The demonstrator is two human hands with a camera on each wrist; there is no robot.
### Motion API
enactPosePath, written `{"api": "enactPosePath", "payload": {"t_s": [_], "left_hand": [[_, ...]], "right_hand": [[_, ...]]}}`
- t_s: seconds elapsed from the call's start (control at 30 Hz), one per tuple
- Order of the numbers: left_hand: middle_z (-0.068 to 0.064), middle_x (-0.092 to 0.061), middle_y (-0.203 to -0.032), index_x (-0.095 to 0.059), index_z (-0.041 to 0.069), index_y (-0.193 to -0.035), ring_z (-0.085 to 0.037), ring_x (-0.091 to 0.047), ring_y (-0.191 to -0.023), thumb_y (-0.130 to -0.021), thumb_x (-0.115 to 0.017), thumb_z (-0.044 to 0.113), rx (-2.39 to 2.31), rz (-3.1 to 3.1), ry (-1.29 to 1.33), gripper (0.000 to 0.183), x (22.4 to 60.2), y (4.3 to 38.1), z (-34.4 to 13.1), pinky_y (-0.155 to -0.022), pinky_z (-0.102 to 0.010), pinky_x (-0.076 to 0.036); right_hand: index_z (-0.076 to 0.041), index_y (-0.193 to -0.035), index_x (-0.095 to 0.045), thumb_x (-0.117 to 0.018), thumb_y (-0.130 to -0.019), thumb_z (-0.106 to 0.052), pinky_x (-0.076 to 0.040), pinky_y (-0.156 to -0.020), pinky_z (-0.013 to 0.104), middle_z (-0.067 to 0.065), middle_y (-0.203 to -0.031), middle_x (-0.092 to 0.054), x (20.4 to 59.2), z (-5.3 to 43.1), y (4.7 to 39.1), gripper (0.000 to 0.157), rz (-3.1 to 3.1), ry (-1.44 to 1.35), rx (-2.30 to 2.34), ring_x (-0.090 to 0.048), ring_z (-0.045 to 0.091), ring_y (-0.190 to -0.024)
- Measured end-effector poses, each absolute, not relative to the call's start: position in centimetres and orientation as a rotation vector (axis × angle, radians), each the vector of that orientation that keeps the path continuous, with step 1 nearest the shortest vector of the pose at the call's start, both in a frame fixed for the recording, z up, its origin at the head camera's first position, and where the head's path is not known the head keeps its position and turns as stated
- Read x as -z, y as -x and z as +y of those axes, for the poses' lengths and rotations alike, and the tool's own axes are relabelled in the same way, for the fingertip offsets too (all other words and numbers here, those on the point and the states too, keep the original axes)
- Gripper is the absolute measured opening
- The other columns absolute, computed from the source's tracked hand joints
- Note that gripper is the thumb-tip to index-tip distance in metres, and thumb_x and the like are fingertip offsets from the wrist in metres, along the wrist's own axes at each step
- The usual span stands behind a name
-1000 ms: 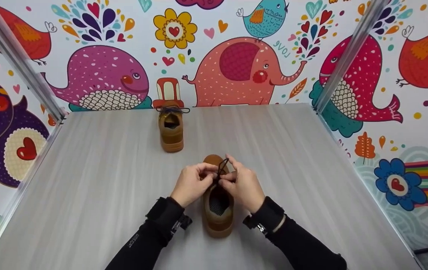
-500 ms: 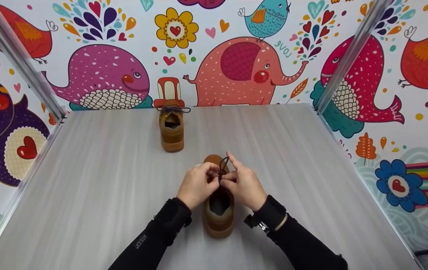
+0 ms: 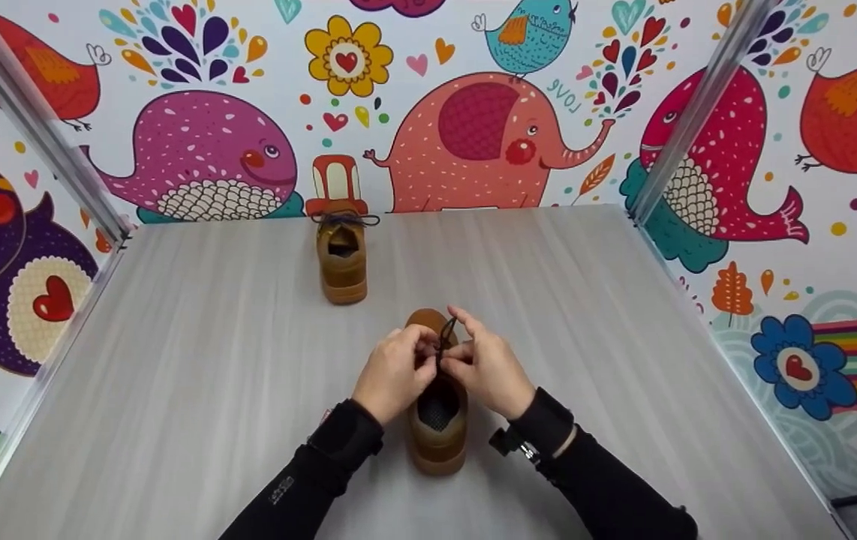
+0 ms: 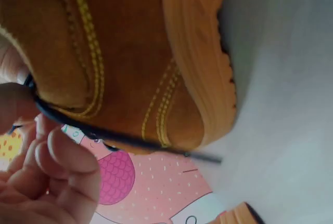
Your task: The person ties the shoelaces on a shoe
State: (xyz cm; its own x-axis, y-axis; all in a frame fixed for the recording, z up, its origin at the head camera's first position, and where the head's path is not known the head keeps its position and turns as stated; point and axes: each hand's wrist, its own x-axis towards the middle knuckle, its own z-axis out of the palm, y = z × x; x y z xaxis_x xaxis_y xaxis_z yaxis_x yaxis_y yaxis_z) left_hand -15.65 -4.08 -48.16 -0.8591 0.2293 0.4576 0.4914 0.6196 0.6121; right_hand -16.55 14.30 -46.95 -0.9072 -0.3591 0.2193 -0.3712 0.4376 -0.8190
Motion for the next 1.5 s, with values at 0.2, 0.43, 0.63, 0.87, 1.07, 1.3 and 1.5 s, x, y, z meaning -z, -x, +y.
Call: {"api": "enactPosePath", "payload": {"t_s": [0.2, 0.43, 0.63, 0.87, 1.07, 1.3, 1.5], "left_hand": [[-0.007, -0.072, -0.086, -0.071, 0.003, -0.102, -0.020, -0.060, -0.079, -0.086, -0.078, -0.002, 1.006, -2.474, 0.490, 0.018, 48.4, 15.1, -3.5, -0.069, -0.031, -0.052], [-0.006, -0.070, -0.083, -0.068, 0.003, -0.107, -0.021, -0.059, -0.077, -0.085, -0.076, -0.004, 0.936, -2.482, 0.510, 0.023, 48.1, 15.1, -4.0, -0.067, -0.032, -0.051], [-0.006, -0.076, -0.084, -0.076, 0.005, -0.096, -0.019, -0.062, -0.078, -0.087, -0.074, -0.005, 1.022, -2.525, 0.533, 0.013, 48.7, 15.4, -5.4, -0.070, -0.031, -0.052], [-0.006, -0.076, -0.084, -0.078, 0.007, -0.087, -0.027, -0.063, -0.078, -0.086, -0.070, -0.009, 1.123, -2.483, 0.561, 0.017, 49.6, 15.4, -6.7, -0.070, -0.028, -0.048], [-0.003, -0.077, -0.086, -0.080, 0.009, -0.089, -0.024, -0.067, -0.081, -0.088, -0.072, -0.007, 1.144, -2.476, 0.562, 0.017, 49.9, 15.1, -7.2, -0.071, -0.026, -0.049], [-0.008, -0.076, -0.100, -0.079, 0.006, -0.106, -0.022, -0.067, -0.077, -0.091, -0.069, -0.003, 1.293, -2.474, 0.580, 0.020, 50.0, 14.9, -7.6, -0.066, -0.023, -0.053], [-0.009, -0.075, -0.105, -0.078, 0.005, -0.113, -0.018, -0.066, -0.084, -0.094, -0.068, 0.002, 1.350, -2.534, 0.536, 0.022, 50.0, 14.9, -7.8, -0.071, -0.023, -0.053]], "right_hand": [[-0.001, -0.160, -0.044, -0.074, -0.097, 0.001, -0.061, -0.075, 0.023, 0.017, -0.102, -0.082, 46.9, 14.8, 16.7, 0.070, -2.593, -0.750, -1.601, -0.081, 0.026, -0.091], [0.001, -0.119, -0.079, -0.077, -0.099, -0.015, -0.056, -0.072, 0.019, 0.017, -0.101, -0.081, 47.2, 15.3, 18.3, 0.026, -2.440, -0.607, -1.714, -0.073, 0.009, -0.081], [0.000, -0.115, -0.080, -0.076, -0.097, -0.008, -0.051, -0.069, 0.016, 0.017, -0.095, -0.080, 48.8, 16.3, 19.6, 0.020, -2.481, -0.401, -1.695, -0.068, 0.005, -0.077], [-0.004, -0.097, -0.077, -0.071, -0.102, -0.012, -0.044, -0.067, 0.019, 0.008, -0.086, -0.075, 50.6, 17.7, 20.0, 0.011, -2.604, -0.359, -1.511, -0.056, 0.005, -0.072], [-0.009, -0.094, -0.075, -0.073, -0.101, -0.014, -0.053, -0.076, 0.021, 0.004, -0.091, -0.077, 51.9, 19.5, 19.3, 0.009, -2.689, -0.557, -1.375, -0.065, 0.006, -0.083], [-0.008, -0.112, -0.080, -0.070, -0.105, -0.019, -0.049, -0.075, 0.021, 0.016, -0.114, -0.079, 51.2, 19.9, 19.1, 0.016, -2.692, -0.645, -1.475, -0.062, 0.005, -0.084], [-0.013, -0.113, -0.083, -0.075, -0.102, -0.026, -0.051, -0.088, 0.036, 0.008, -0.116, -0.079, 50.1, 18.6, 19.1, 0.019, -2.639, -0.733, -1.461, -0.069, 0.018, -0.102]]}}
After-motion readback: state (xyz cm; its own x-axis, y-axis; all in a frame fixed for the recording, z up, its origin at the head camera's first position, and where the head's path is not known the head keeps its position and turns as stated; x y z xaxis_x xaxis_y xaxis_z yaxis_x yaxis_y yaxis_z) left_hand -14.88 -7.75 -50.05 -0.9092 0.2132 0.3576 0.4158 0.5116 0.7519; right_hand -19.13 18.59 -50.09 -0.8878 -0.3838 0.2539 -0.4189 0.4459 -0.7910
